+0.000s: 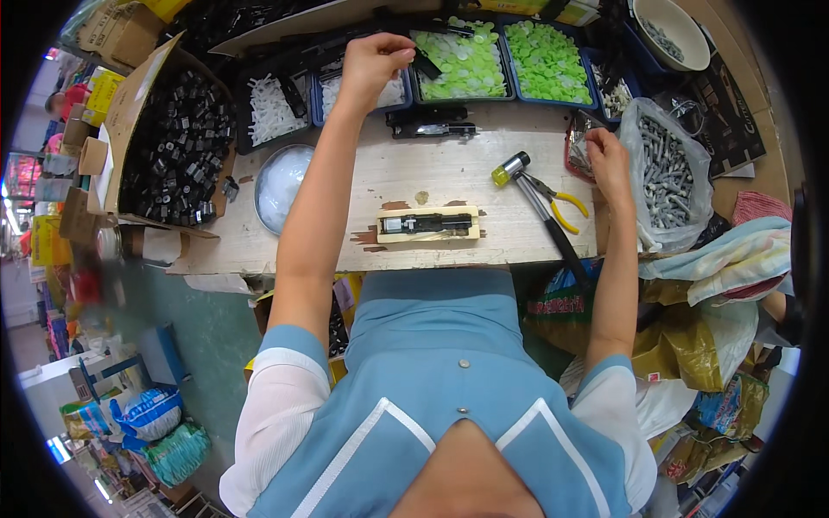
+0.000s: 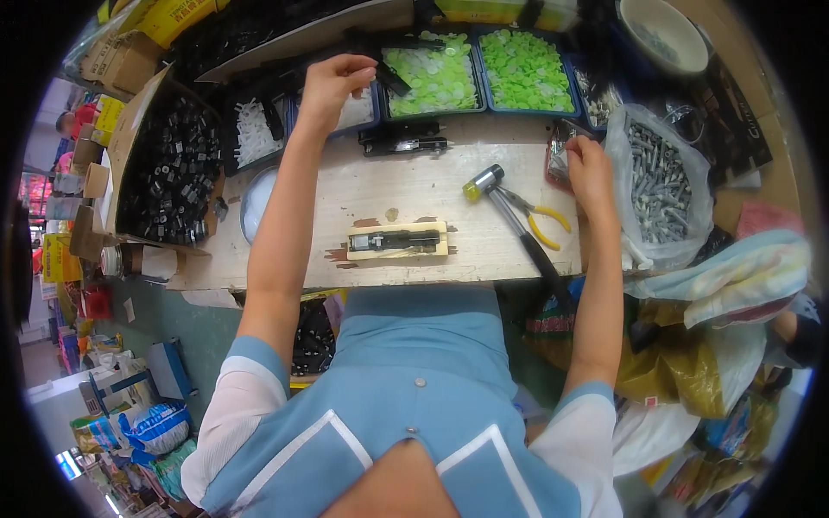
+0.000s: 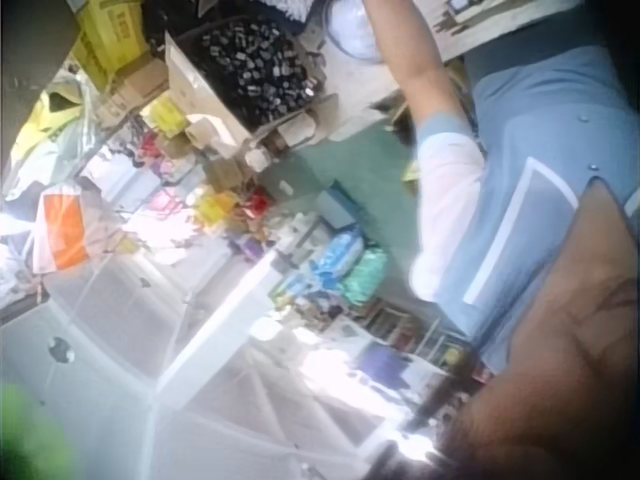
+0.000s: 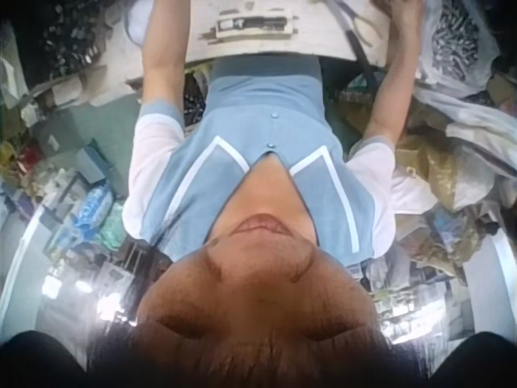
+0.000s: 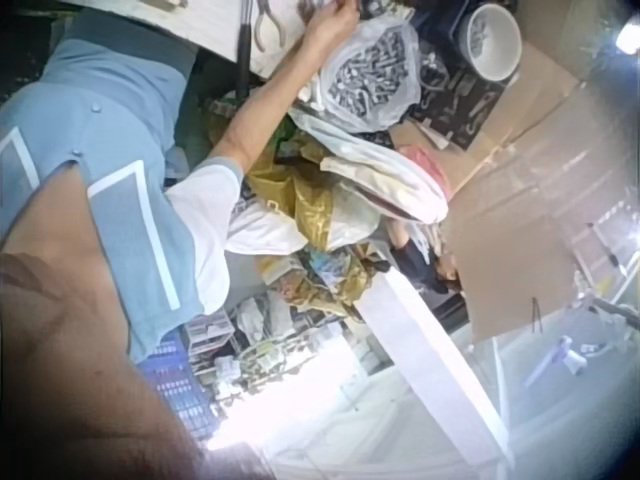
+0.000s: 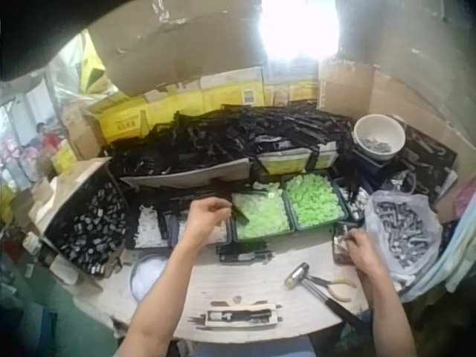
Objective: Assembling small plastic and metal components at a factory workbench using a hammer and a jig.
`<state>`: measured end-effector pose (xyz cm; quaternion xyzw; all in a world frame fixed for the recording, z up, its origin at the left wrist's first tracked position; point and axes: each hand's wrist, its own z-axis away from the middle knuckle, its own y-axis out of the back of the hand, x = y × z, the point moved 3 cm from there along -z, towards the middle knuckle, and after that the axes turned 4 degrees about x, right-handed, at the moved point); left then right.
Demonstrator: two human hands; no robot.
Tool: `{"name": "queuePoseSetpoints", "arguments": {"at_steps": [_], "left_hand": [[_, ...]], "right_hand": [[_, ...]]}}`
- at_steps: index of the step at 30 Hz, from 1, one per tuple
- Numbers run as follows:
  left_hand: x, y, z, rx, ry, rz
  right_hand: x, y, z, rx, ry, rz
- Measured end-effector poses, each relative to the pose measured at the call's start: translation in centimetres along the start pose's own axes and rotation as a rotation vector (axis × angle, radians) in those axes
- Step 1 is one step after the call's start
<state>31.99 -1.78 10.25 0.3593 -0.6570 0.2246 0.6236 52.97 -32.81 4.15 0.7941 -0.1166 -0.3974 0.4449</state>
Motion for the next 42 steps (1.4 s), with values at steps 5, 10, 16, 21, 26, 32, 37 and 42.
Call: {"name": "queuePoseSetpoints", "arguments": {"at_steps": [5, 10, 16, 21, 26, 32, 37, 42], "left_hand": [[-0.8, 0.7, 5.4, -0.068, 0.182, 0.449], [-2.3, -0.1, 11.5, -0.157, 0.270, 0.673], [-2.9, -0.9, 15.3, -0.178, 0.327, 0.689], [-2.1, 0.0, 16.7, -0.111, 0.302, 0.397], [-2.9, 0.5, 18.0, -0.003, 0.341, 0.442], [-1.7, 0.5, 19.5, -0.084, 0.378, 0.672], [-1.9, 0.4, 19.3, -0.080, 0.381, 0.710], [-2.0, 0.2, 19.3, -0.069, 0.417, 0.672]], "right_hand": [[-5.9, 0.0, 2.1, -0.098, -0.340, -0.683], [-13.8, -2.8, 5.5, -0.365, -0.127, -1.001], [-19.5, -5.7, 7.6, -0.585, -0.110, -1.089], [-20.5, -5.7, 8.3, -0.486, 0.058, -0.839], [-20.5, -5.0, 8.3, -0.311, 0.239, -0.790], [-21.9, -4.6, 9.0, -0.357, 0.277, -0.838], [-22.4, -4.7, 8.9, -0.282, 0.450, -0.734], [-22.4, -4.5, 8.7, -0.219, 0.494, -0.675]]}}
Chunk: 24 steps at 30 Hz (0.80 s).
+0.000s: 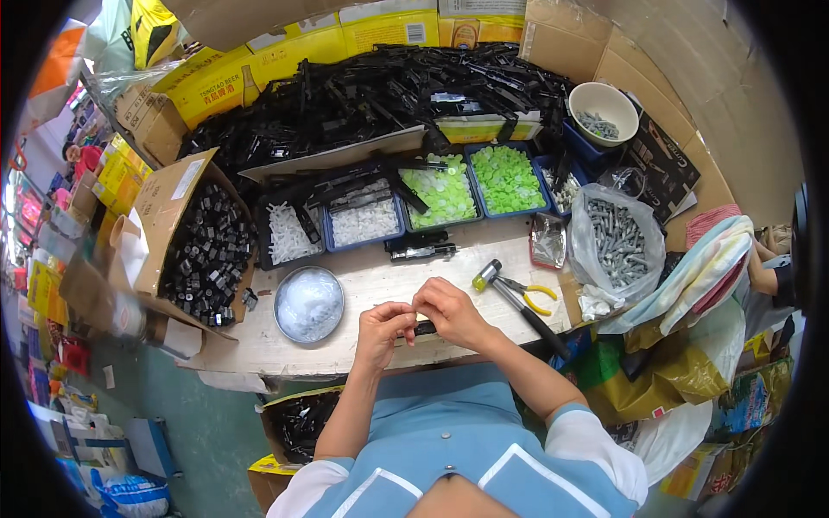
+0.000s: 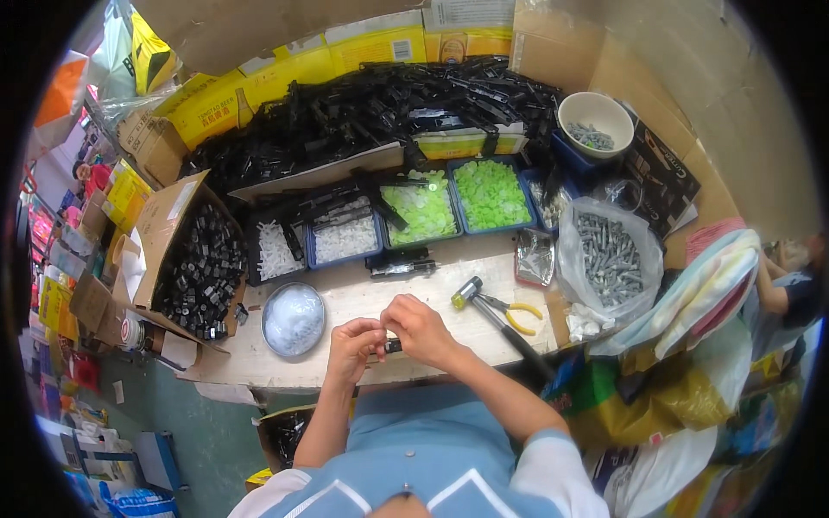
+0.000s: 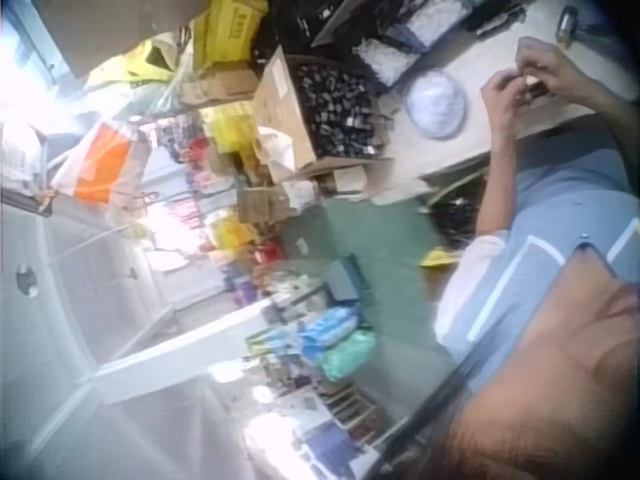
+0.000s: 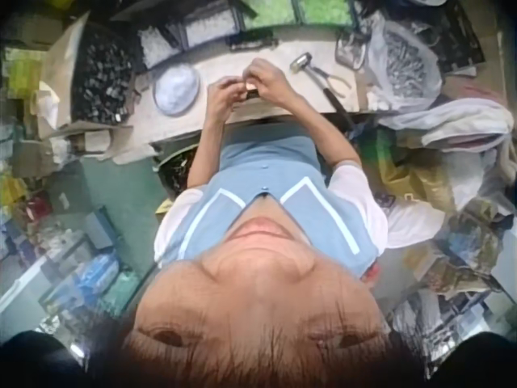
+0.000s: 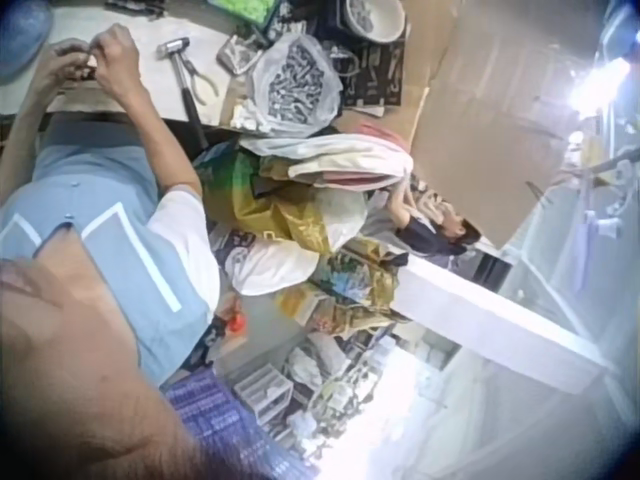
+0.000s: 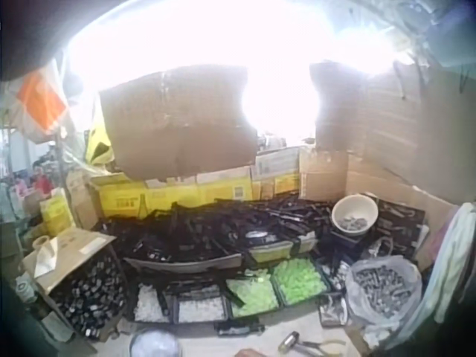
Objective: Assembling small plastic and metal components at a factory workbench using a hammer and a jig.
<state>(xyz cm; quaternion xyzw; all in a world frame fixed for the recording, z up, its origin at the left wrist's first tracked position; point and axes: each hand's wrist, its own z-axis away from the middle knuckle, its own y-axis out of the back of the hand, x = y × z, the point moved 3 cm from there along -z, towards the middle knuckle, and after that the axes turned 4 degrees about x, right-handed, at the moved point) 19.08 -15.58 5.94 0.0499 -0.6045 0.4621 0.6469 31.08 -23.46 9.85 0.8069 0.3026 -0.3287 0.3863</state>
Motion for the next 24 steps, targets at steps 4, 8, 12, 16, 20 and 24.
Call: {"name": "queuePoseSetpoints", "arguments": {"at_steps": [4, 8, 12, 16, 20, 24], "left_hand": [[-0.2, -0.3, 0.3, 0.010, 0.008, -0.016], [0.0, -0.6, 0.5, -0.002, 0.002, -0.031], [0.3, -0.9, 0.7, -0.019, -0.001, -0.046], [0.3, -0.9, 0.7, -0.009, -0.003, -0.034], [-0.1, -0.5, 1.3, -0.043, 0.002, -0.056], [-0.2, 0.2, 2.1, -0.053, -0.005, -0.009]], "right_hand": [[-0.2, 0.2, 0.4, 0.012, -0.018, -0.059], [-0.4, 0.3, 0.7, 0.036, -0.055, -0.111], [-0.5, 0.4, 0.8, 0.052, -0.097, -0.149], [-0.4, 0.3, 0.7, 0.052, -0.085, -0.131], [-0.7, 0.2, 0.8, -0.009, 0.008, 0.005], [-1.1, -0.4, 1.5, -0.013, 0.031, 0.006]]}}
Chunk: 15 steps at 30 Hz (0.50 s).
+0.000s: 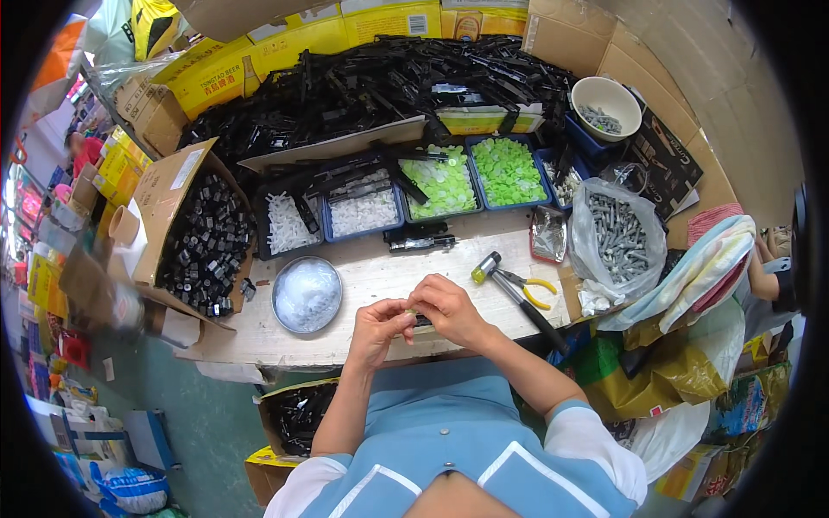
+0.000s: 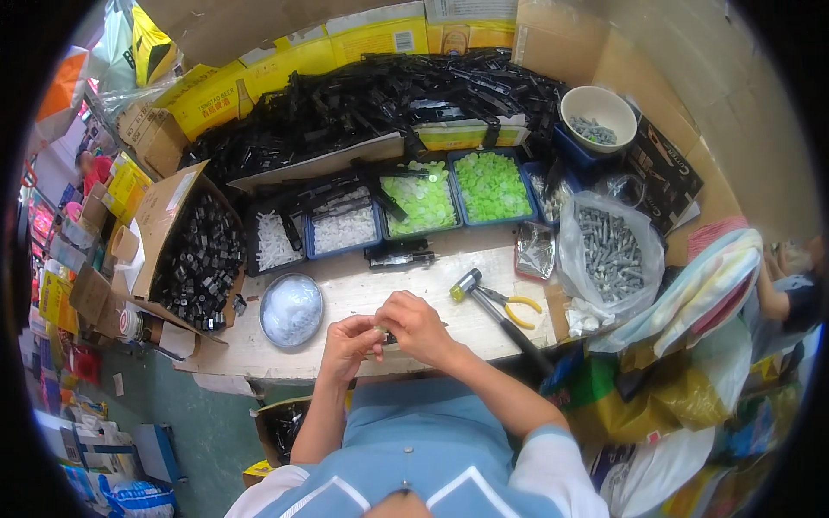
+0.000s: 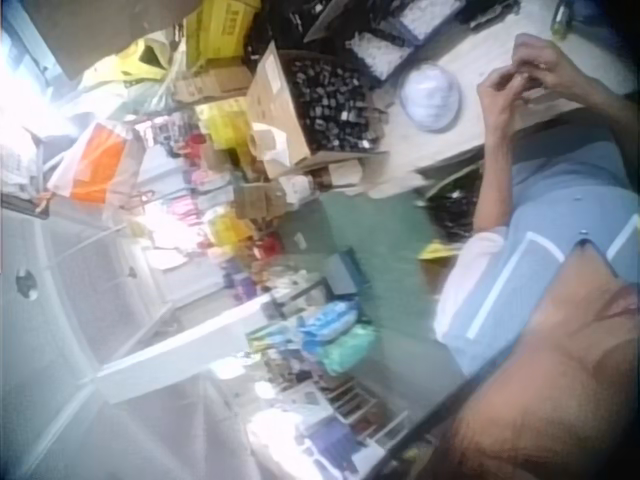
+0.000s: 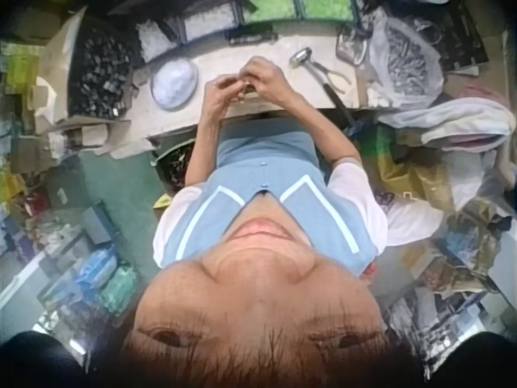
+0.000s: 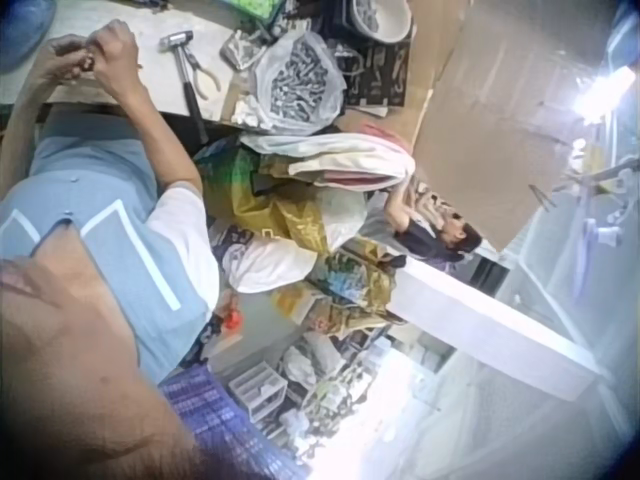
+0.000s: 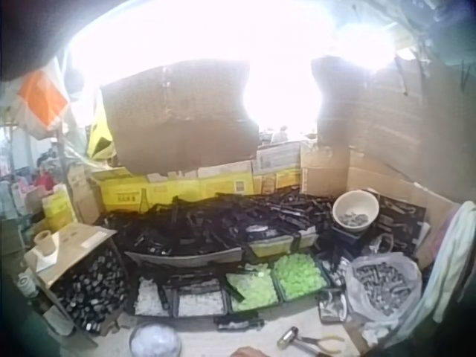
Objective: Assembling small plastic and metal components at a factory workbench using a hammer and a jig.
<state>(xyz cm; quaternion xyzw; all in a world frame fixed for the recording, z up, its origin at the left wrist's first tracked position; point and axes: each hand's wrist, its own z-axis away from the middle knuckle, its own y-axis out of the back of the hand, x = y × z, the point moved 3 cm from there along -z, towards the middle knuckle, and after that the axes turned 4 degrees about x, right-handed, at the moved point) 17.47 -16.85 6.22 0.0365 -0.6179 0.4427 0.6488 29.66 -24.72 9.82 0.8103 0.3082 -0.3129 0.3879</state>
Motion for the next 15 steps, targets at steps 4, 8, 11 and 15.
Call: {"name": "queuePoseSetpoints", "arguments": {"at_steps": [4, 8, 11, 15], "left_hand": [[-0.5, 0.4, 0.5, 0.061, 0.025, 0.045], [-1.3, 0.8, -0.4, 0.128, 0.050, 0.091], [-0.9, 0.4, -0.7, 0.129, 0.028, 0.142], [-1.2, 0.4, -1.2, 0.081, -0.004, 0.191]], "right_hand": [[-0.2, -0.8, 0.9, 0.132, -0.052, -0.095], [0.8, -1.2, 0.8, 0.118, -0.039, -0.032], [0.6, -0.8, 0.7, 0.159, -0.029, -0.030], [0.8, -0.9, 1.1, 0.184, -0.040, 0.023]]}}
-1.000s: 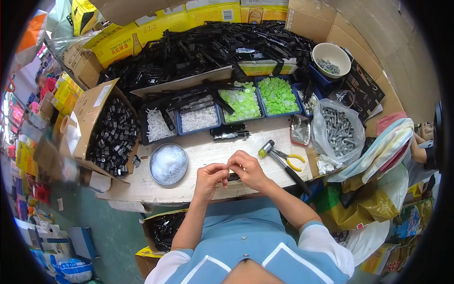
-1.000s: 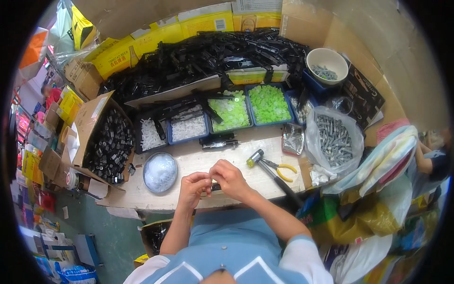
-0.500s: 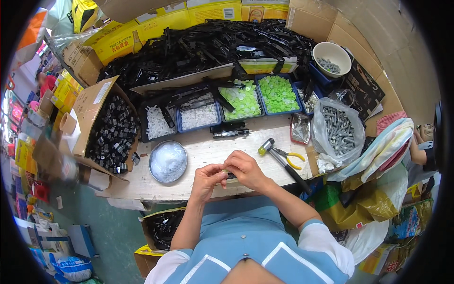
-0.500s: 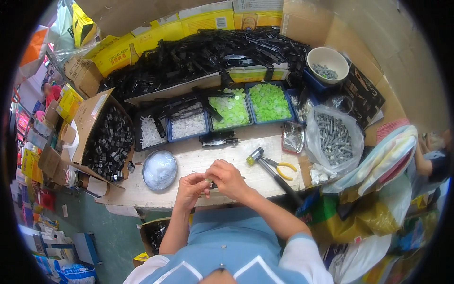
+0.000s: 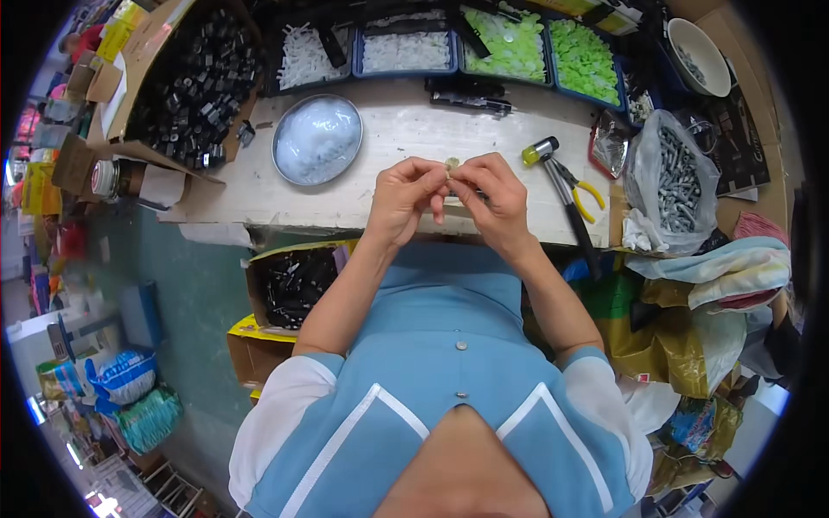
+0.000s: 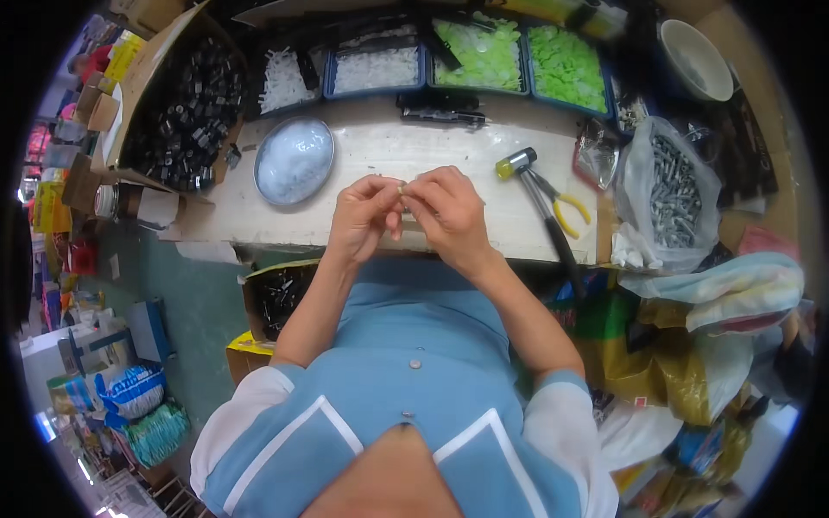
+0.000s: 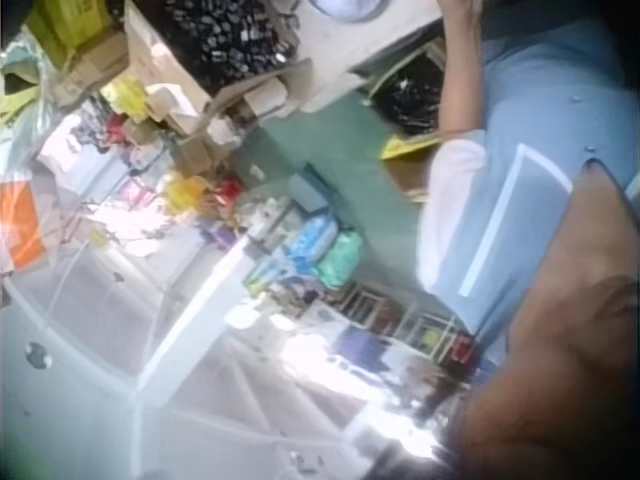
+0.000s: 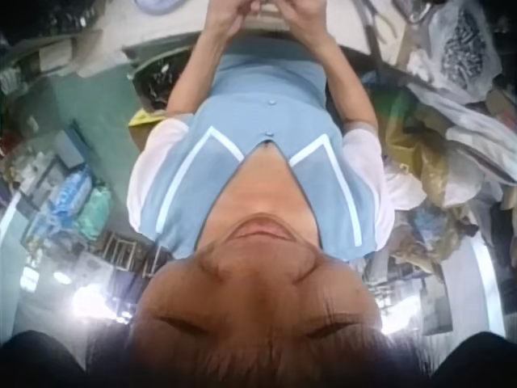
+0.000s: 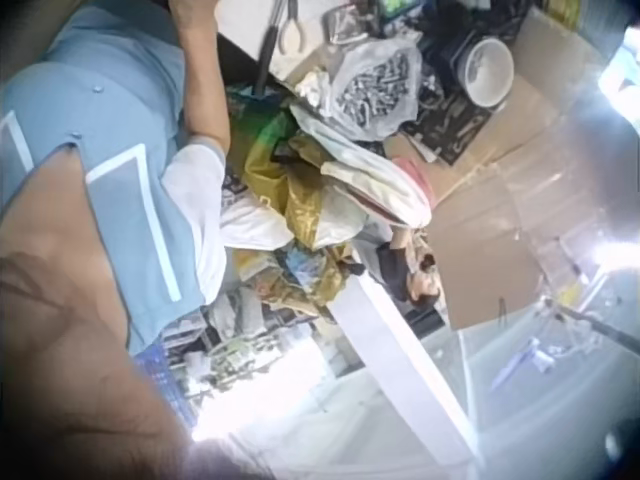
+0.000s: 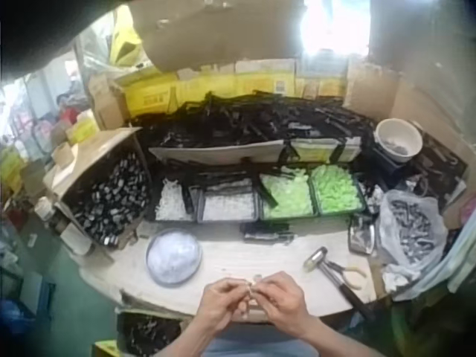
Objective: Assembling small plastic and metal components at a factory workbench using a hammer and a jig.
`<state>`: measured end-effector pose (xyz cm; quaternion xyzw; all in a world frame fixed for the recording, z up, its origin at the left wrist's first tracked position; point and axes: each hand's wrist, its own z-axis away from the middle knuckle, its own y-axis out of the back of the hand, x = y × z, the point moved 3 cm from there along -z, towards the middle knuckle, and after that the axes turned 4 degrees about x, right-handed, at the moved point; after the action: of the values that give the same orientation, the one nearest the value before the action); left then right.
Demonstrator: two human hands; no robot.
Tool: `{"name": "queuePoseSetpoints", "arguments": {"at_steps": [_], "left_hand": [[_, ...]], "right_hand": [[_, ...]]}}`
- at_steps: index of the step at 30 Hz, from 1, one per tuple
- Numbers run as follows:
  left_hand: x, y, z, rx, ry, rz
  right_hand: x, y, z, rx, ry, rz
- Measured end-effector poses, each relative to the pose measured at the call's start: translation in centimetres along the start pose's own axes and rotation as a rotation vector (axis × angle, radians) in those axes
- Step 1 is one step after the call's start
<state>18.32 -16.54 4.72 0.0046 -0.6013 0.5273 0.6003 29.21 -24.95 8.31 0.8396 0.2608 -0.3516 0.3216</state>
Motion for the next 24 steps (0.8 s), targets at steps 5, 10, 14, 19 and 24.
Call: {"name": "queuePoseSetpoints", "arguments": {"at_steps": [5, 10, 14, 19, 24], "left_hand": [[0.3, 0.1, 1.0, 0.039, -0.044, -0.105], [1.9, 1.8, 1.3, 0.129, -0.500, -0.678], [1.5, 2.0, 1.3, 0.054, -0.744, -1.185], [0.2, 1.4, 0.8, -0.007, -0.729, -1.368], [0.0, 1.0, 0.3, -0.036, -0.677, -1.420]], "right_hand": [[-0.2, -0.1, 0.0, -0.042, 0.103, 0.092], [0.9, 0.4, 1.2, -0.206, 0.131, 0.241], [1.5, -0.2, 1.9, -0.285, 0.208, 0.416], [2.2, -0.6, 1.8, -0.310, 0.210, 0.421], [2.4, -0.3, 1.8, -0.375, 0.166, 0.373]]}}
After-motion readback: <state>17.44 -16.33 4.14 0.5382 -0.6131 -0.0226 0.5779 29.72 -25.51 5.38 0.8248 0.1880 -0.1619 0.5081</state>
